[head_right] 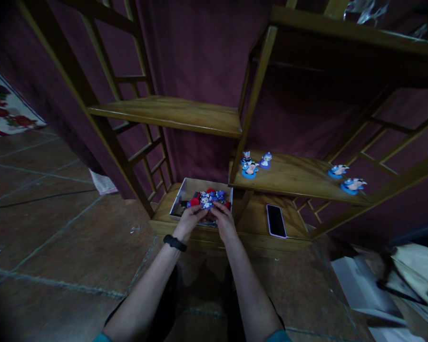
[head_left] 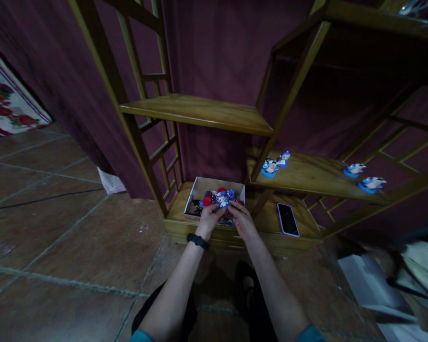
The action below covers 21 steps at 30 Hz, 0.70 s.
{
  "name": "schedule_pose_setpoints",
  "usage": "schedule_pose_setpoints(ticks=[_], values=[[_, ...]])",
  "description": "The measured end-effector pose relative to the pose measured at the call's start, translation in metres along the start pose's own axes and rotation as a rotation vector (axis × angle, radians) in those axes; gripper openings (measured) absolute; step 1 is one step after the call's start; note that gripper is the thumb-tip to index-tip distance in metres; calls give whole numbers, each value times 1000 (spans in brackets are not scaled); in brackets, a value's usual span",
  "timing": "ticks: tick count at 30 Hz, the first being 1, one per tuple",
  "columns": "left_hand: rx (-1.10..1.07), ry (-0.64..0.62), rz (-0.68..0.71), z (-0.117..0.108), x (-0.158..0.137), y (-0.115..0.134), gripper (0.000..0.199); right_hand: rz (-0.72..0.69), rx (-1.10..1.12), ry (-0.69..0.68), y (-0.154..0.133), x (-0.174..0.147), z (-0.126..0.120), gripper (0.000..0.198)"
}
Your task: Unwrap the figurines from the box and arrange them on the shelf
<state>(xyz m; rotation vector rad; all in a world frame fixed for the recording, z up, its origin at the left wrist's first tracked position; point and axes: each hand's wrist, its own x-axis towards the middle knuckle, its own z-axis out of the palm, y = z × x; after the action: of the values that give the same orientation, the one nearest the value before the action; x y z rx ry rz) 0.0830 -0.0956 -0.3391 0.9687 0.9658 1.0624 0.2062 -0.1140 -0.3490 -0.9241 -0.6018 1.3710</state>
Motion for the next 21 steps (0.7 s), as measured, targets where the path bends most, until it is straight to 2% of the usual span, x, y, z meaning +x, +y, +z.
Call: schedule_pose_setpoints(ticks=[12, 21], values=[[-191, -54, -138, -1, -4, 3, 36, -10, -80, 8, -4, -5, 6, 36], [-280, -61, -144, 1, -5, 5, 32, -7, -152, 57, 2, 0, 1, 37]])
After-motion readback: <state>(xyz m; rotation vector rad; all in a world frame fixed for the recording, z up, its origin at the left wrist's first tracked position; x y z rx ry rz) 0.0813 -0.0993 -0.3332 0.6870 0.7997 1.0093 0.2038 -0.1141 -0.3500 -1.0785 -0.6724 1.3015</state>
